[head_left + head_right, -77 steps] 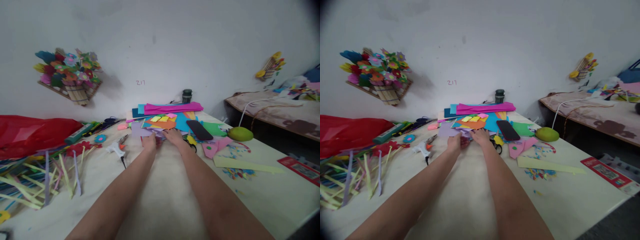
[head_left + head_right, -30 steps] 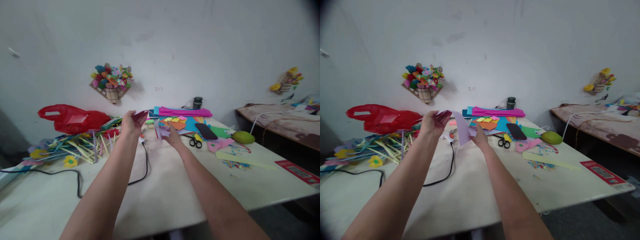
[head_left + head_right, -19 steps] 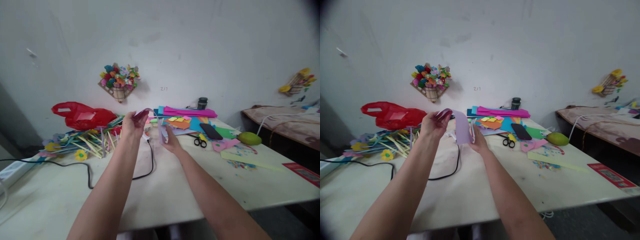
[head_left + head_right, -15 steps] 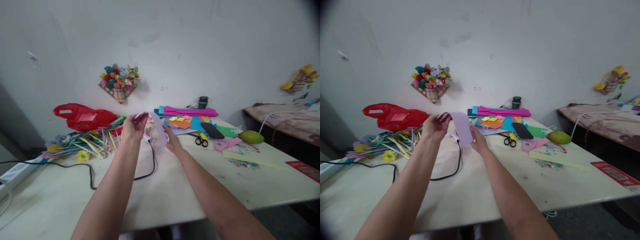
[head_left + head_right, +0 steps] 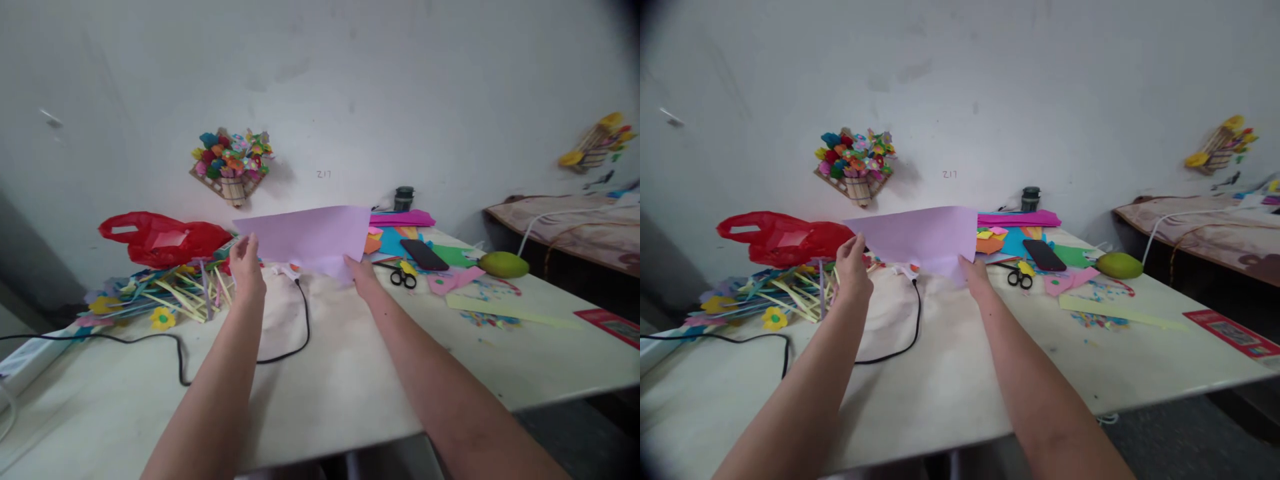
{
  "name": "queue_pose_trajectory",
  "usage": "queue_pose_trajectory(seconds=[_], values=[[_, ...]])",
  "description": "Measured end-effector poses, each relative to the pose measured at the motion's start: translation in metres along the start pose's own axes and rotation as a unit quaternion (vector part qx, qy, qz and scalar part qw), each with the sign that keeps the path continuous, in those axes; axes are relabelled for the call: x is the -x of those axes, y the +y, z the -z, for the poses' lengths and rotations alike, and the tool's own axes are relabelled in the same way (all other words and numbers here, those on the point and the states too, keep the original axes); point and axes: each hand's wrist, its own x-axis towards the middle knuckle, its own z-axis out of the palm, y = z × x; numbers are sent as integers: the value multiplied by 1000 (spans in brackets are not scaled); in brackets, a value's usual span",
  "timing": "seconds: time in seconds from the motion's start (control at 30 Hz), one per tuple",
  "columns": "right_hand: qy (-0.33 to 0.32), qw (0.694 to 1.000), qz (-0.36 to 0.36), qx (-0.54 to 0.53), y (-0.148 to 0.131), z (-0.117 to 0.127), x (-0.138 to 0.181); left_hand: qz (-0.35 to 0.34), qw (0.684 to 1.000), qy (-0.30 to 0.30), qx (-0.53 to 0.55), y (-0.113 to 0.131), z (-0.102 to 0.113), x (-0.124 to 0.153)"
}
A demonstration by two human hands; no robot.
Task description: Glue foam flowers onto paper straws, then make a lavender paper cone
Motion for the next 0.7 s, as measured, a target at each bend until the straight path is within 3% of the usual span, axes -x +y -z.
queue_pose_trajectory(seconds=[0.07, 0.13, 0.23, 0.37, 0.53, 0.7], values=[[-24, 999, -4, -45, 1, 4, -4, -21, 1000, 11, -8, -15, 6, -3], [-45, 996, 0, -72, 0, 8, -6, 8, 1000, 6, -22, -27, 12, -4], [-65, 995, -3, -78, -3, 11, -5, 34, 999, -21, -20, -39, 20, -8], [-82, 994, -36, -69, -6, 13, -1, 4, 997, -74, 5, -50, 27, -15], [-46, 993, -34, -104, -4, 18, -4, -35, 993, -111, 29, -45, 25, -10], [-34, 993, -6, -110, -2, 26, -11, -14, 962, -265, 65, -24, 15, 7]])
